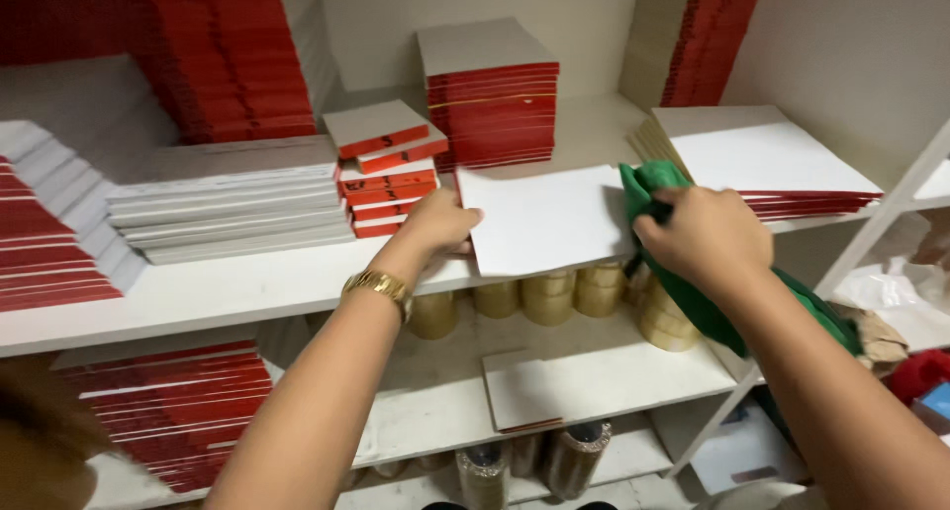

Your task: The person wipes down the covers of several notebooks with a green cloth while they are stacked on a white shelf.

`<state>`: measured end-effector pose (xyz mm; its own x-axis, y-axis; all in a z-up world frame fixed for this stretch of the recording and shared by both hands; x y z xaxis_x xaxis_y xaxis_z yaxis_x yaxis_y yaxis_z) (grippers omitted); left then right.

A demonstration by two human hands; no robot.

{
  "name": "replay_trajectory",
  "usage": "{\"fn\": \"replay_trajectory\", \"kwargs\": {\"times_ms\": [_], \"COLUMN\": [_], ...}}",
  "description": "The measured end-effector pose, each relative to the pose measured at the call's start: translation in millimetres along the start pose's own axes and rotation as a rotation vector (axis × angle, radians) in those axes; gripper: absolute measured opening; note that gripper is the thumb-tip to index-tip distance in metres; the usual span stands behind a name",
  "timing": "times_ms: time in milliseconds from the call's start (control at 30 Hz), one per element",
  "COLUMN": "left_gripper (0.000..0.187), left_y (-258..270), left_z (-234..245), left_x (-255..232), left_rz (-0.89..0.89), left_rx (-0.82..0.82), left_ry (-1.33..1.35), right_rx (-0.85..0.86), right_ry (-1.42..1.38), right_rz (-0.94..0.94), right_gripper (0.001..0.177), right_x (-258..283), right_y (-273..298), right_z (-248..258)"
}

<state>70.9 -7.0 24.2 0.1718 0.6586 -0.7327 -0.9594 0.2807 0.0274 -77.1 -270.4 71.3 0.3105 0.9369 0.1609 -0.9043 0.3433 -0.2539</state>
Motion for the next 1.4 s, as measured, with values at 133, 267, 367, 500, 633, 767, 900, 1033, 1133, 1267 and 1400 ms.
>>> {"fn": "replay_trajectory", "kwargs": {"times_ms": [133,267,367,500,633,767,900,1033,1133,1267,1400], "left_gripper": [0.033,0.036,0.041,0.041,0.025,0.037,0.037,0.011,0.016,0.021,0.024], "left_y": [15,55,81,83,71,59,50,40,37,46,41], "left_z": [34,60,62,38,19,5,3,2,3,4,2], "left_x": [-59,-118,-114,-68,-20,-3,4,16,16,15,10], "left_rz": [-0.071,-0.545,-0.814,-1.045,-0.868,-0.816,-0.749,-0.687,-0.649,-0.674,-0.738], "left_rx": [-0.106,-0.395,-0.530,-0.417,-0.220,-0.095,-0.232,-0.362,-0.325,-0.291,-0.320], "left_ry": [-0.097,-0.192,-0.205,-0.216,-0.098,-0.047,-0.148,-0.313,-0.295,-0.184,-0.182], "right_rx": [0.080,0.145,0.168,0.292,0.547,0.668,0.425,0.202,0.189,0.170,0.111], "right_ry": [0.060,0.029,-0.042,-0.028,0.135,-0.068,-0.506,-0.242,-0.183,0.004,0.203], "right_rz": [-0.117,-0.161,-0.186,-0.132,0.173,0.117,-0.049,0.306,0.297,0.151,0.064], "right_gripper": [0.047,0.052,0.056,0.051,0.044,0.043,0.051,0.048,0.048,0.043,0.047], "right_x": [20,22,23,18,38,56,110,129,121,65,36], "right_y": [26,20,15,17,61,83,88,20,6,-23,-41], "right_z": [15,33,43,39,47,80,103,-4,-19,-5,-4]}}
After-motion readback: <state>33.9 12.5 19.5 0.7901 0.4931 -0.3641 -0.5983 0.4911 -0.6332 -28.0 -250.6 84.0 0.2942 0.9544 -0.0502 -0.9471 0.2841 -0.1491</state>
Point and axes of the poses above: each hand's wrist, its own y-axis away from the middle knuckle, its own z-axis out of the back of the hand, x = y × z, the point moved 5 cm from there along -y, towards the middle knuckle, and after that the axes turned 5 degrees about x, right-handed, at the moved point
